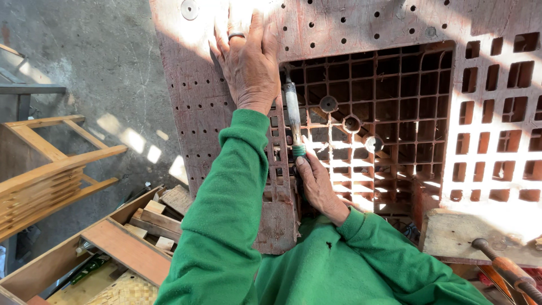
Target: The person uses a heated metal tool to carve and smooth the edges of a large wooden block with a grid pattern. They hold the tool with both hands and apply it to the wood, generating smoke as they work on different sections of the block.
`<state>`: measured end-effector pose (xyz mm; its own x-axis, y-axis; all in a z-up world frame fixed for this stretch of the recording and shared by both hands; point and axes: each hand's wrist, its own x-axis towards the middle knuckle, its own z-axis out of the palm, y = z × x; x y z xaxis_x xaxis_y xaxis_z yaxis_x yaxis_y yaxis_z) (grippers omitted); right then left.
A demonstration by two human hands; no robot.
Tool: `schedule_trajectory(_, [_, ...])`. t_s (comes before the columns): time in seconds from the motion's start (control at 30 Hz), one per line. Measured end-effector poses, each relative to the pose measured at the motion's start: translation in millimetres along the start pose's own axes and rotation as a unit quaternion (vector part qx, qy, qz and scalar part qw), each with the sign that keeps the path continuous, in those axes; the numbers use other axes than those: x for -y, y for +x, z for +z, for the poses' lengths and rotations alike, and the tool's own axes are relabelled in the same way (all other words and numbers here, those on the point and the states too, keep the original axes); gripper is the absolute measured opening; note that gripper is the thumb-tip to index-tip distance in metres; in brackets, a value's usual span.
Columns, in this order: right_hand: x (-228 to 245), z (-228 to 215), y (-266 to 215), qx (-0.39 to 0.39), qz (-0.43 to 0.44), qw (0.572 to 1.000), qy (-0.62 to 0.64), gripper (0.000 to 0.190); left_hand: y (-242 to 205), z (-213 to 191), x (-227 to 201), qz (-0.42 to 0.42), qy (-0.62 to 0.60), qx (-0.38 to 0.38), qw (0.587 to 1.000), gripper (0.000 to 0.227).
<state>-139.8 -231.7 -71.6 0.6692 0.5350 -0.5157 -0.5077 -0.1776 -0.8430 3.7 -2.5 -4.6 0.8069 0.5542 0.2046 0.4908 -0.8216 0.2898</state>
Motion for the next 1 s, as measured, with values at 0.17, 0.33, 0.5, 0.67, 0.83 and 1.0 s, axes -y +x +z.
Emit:
schedule_trajectory(0.17, [0.3,1.7,-0.3,-0.005,0.014,1.0,0.013,0.051,-0.1,3.4,0.8,-0.023,-0.004,0.027,0.999,0.045])
schedule_trajectory(0.33, [1.2,1.8,-0.1,-0.006,0.026,1.0,-0.001,0.051,-1.7,7.1,3.0,-0.006,-0.009,0.004,1.0,0.043])
schedule_trajectory(0.5, [0.8,2.4,1.5,-0.005,0.028,0.999,0.018,0.051,-2.4,8.8,4.1,-0.01,-0.017,0.006,1.0,0.043])
schedule_trajectory(0.67, [2.8,2.2,1.2,-0.006,0.018,1.0,-0.005,0.053,-3.1,7.9,3.8,-0.002,-0.017,-0.009,1.0,0.043])
schedule_trajectory(0.83, [4.9,0.6,0.6,-0.008,0.008,1.0,-0.029,0.054,-2.6,4.1,2.0,-0.006,-0.02,-0.003,1.0,0.043])
schedule_trajectory(1.0, [2.6,0.6,3.5,-0.005,0.012,1.0,-0.028,0.053,-0.4,1.2,-0.6,-0.012,-0.022,0.014,1.0,0.043])
